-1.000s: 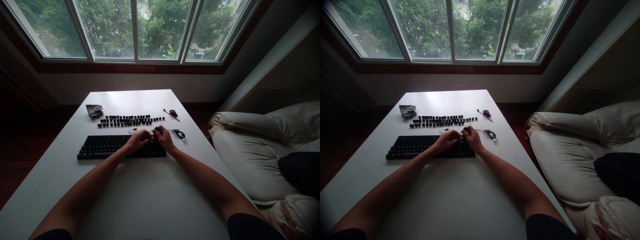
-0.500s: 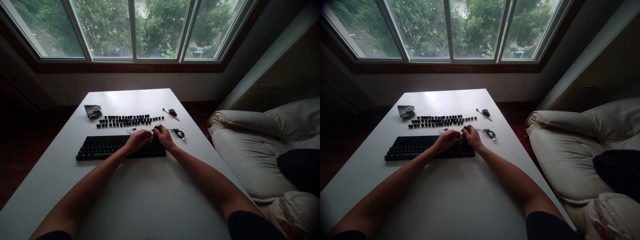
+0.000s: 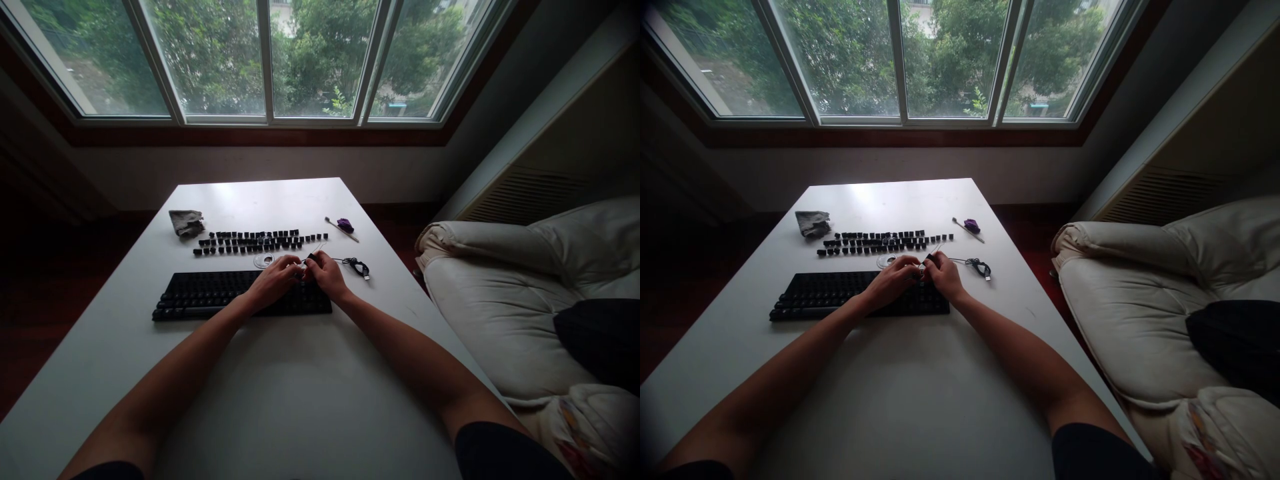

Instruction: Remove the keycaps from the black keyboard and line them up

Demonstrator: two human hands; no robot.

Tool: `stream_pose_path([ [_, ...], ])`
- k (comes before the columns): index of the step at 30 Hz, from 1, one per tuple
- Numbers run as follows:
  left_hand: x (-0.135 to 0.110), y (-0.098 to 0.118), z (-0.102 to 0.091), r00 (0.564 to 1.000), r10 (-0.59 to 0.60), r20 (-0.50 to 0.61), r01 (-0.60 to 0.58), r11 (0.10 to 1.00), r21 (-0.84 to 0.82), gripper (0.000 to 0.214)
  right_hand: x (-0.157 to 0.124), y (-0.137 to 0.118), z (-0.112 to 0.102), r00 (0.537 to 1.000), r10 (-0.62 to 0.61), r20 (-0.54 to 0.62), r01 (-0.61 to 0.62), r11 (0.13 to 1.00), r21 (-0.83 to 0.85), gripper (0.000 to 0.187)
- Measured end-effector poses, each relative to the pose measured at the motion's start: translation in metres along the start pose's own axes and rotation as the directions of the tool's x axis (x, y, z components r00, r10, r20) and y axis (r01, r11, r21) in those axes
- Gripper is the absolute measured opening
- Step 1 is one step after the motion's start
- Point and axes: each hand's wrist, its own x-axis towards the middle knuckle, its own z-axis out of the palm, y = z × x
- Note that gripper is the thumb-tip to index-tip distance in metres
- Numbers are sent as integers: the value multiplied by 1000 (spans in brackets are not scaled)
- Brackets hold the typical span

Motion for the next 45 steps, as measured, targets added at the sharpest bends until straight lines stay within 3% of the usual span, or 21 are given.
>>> stream_pose_path([
  [4, 3, 1, 0, 1000, -7, 9, 7, 1000, 8, 18, 3, 0, -4, 998, 13, -67, -12, 1000, 11, 32],
  [8, 14, -13, 0, 997, -70, 38, 67, 996, 66, 14, 11, 1, -13, 982, -18, -187, 28, 998, 53, 34],
  [14, 66, -42, 9, 993, -113, -25, 115, 988, 105, 23, 25, 9, -30, 934, -44, -356, 76, 994, 78, 36],
  [18, 101, -50, 28, 984, -172, -39, 176, 971, 164, 15, 29, 14, -38, 913, -61, -403, 95, 993, 65, 35],
  [21, 115, -55, 43, 979, -199, -32, 202, 958, 203, 13, 28, 15, -41, 912, -66, -406, 93, 995, 47, 36],
  [28, 116, -65, 56, 976, -217, -28, 217, 944, 248, 14, 27, 16, -38, 923, -73, -379, 106, 992, 67, 32],
  [45, 111, -67, 53, 964, -261, -48, 262, 908, 328, 15, 27, 17, -34, 931, -78, -357, 137, 980, 142, 32],
])
